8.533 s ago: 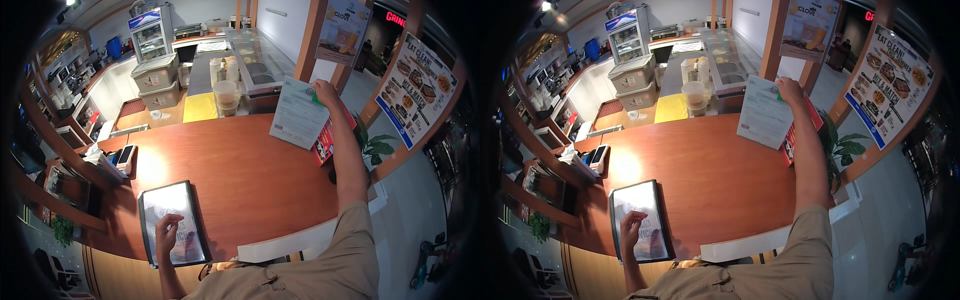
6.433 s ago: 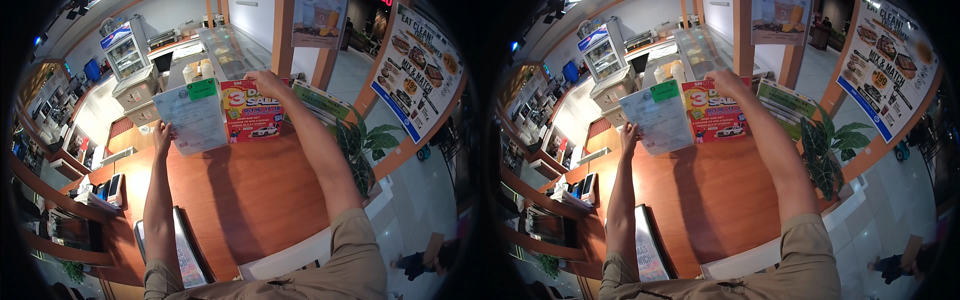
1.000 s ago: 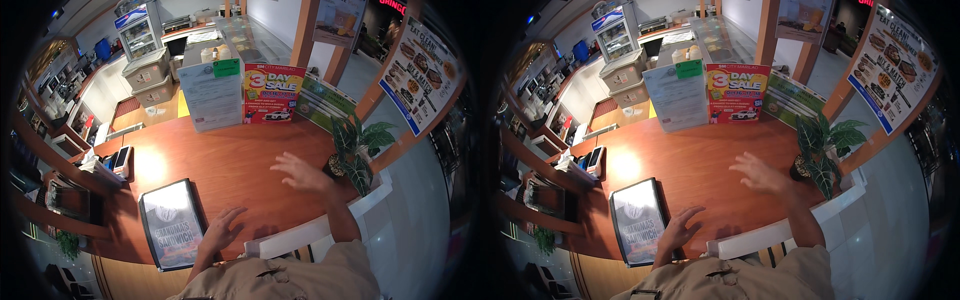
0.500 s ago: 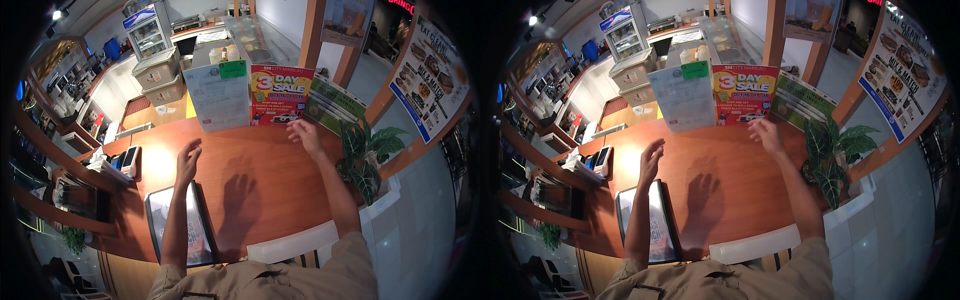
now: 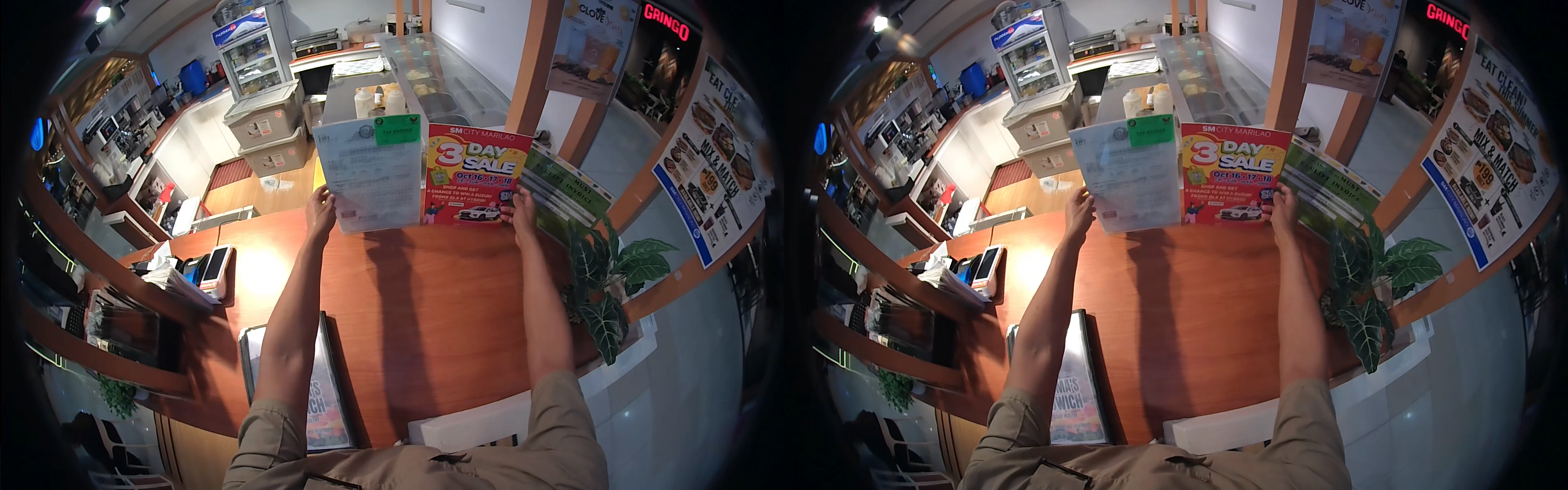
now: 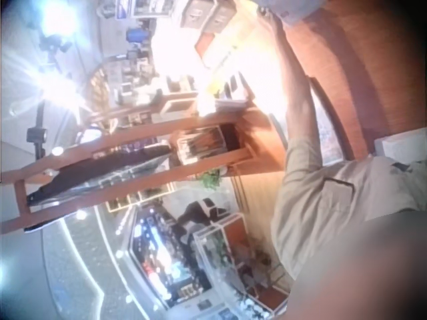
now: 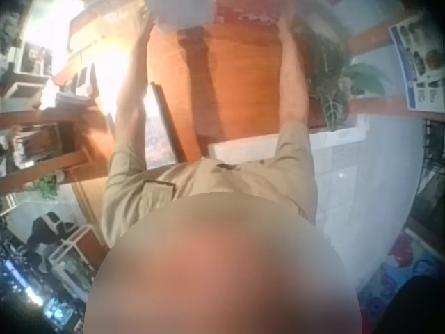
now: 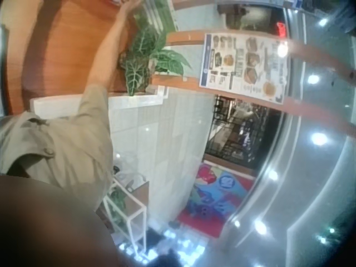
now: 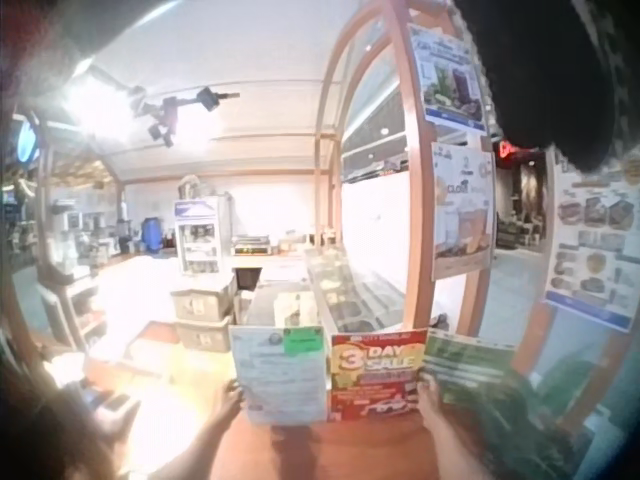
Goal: The person organizes paper receipts and a notepad on a counter, then washes a white bowl in a sink using a sponge and running water. They place the clean bowl on top of a refrigerator and later adjust a potted plant and a promotional sign on the counter.
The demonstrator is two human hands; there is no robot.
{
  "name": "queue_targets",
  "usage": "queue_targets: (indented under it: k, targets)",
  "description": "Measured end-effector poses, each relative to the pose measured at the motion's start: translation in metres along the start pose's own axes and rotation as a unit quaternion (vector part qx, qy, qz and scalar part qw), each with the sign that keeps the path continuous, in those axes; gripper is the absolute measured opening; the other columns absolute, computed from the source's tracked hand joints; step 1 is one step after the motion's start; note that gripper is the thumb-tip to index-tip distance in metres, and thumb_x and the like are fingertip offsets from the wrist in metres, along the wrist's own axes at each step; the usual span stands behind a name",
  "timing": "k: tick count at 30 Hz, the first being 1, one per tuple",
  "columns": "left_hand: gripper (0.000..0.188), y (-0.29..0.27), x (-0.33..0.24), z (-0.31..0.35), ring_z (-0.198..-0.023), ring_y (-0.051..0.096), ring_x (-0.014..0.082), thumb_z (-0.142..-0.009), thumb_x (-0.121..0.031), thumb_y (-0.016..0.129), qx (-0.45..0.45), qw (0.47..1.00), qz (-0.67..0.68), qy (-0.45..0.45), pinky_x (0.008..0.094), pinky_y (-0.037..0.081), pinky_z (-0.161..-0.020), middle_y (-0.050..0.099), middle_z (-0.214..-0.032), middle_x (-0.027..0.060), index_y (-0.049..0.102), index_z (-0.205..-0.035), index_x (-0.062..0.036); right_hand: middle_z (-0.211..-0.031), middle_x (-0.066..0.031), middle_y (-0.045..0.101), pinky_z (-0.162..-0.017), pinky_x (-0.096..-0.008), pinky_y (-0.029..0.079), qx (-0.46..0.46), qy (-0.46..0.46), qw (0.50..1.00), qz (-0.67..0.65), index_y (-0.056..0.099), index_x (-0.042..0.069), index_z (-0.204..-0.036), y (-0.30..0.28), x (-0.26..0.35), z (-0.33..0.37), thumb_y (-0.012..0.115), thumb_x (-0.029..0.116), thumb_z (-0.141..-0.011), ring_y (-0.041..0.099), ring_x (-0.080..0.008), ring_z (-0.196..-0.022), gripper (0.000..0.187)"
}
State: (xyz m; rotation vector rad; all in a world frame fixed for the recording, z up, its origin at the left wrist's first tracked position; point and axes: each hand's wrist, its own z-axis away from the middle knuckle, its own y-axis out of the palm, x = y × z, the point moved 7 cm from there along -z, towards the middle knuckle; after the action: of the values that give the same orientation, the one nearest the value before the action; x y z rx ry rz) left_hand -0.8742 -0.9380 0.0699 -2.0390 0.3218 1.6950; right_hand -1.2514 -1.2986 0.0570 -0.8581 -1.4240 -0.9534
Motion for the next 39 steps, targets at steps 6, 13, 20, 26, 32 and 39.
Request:
queue_targets:
  k: [6,13,20,26,32,39]
  targets:
    - [0.033,0.002,0.034,-0.01,-0.07,0.057,0.0108,-0.1,-0.019,0.059,0.03,0.997,-0.059,-0.046,0.0261,0.049,-0.061,0.065,-0.091,0.0027,0.06,-0.13,-0.0054,-0.109,-0.0032,0.062,-0.063,-0.0283,0.059,0.087,0.065,0.994,0.034,0.05,0.01,-0.132,0.006,-0.024,-0.017,0.044,0.022,-0.108,0.068,-0.0144,-0.075,0.027]
    - [0.049,-0.003,0.04,0.002,-0.079,0.059,0.0122,-0.097,-0.021,0.064,0.036,0.999,0.0,-0.013,0.0277,0.05,-0.063,0.066,-0.102,0.0062,0.049,-0.142,-0.0075,-0.101,-0.0058,0.065,-0.057,-0.0283,0.057,0.044,-0.009,0.999,0.019,0.055,0.005,-0.126,-0.013,-0.038,-0.018,0.044,0.015,-0.107,0.068,-0.0143,-0.067,0.024]
    - [0.056,-0.01,0.019,0.03,-0.09,0.06,0.0184,-0.095,-0.019,0.066,-0.009,0.999,-0.029,0.02,0.032,0.052,-0.074,0.056,-0.125,0.0169,0.044,-0.146,-0.0066,-0.102,-0.0049,0.064,-0.057,-0.0262,0.055,0.09,-0.071,0.993,0.015,0.053,0.004,-0.124,-0.04,-0.036,0.033,0.043,0.013,-0.107,0.067,-0.0135,-0.066,0.022]
    - [0.049,-0.002,-0.033,0.03,-0.089,0.059,0.0187,-0.089,-0.009,0.067,-0.099,0.986,-0.06,0.118,0.0325,0.052,-0.076,0.056,-0.119,0.0157,0.051,-0.136,-0.0046,-0.103,-0.0057,0.064,-0.059,-0.0259,0.056,0.09,-0.074,0.993,0.002,0.056,0.002,-0.121,-0.025,-0.028,0.07,0.043,0.011,-0.107,0.068,-0.0146,-0.068,0.022]
    - [0.046,0.049,-0.052,0.097,-0.087,0.057,0.0135,-0.09,-0.015,0.074,0.2,0.966,-0.034,0.164,0.0312,0.05,-0.078,0.064,-0.113,0.0062,0.058,-0.132,-0.0063,-0.102,-0.0059,0.066,-0.064,-0.0256,0.057,0.291,0.012,0.956,0.013,0.058,0.003,-0.122,0.048,-0.03,0.113,0.048,0.014,-0.105,0.07,-0.0152,-0.073,0.023]
    - [0.02,-0.037,-0.022,0.119,-0.08,0.059,0.0098,-0.095,-0.015,0.069,0.14,0.987,-0.028,0.079,0.0275,0.047,-0.072,0.069,-0.09,0.0025,0.07,-0.108,0.0002,-0.123,-0.0118,0.064,-0.056,-0.0262,0.052,0.242,-0.101,0.964,0.05,0.056,0.005,-0.138,0.137,0.022,0.068,0.056,0.01,-0.096,0.065,-0.0117,-0.067,0.042]
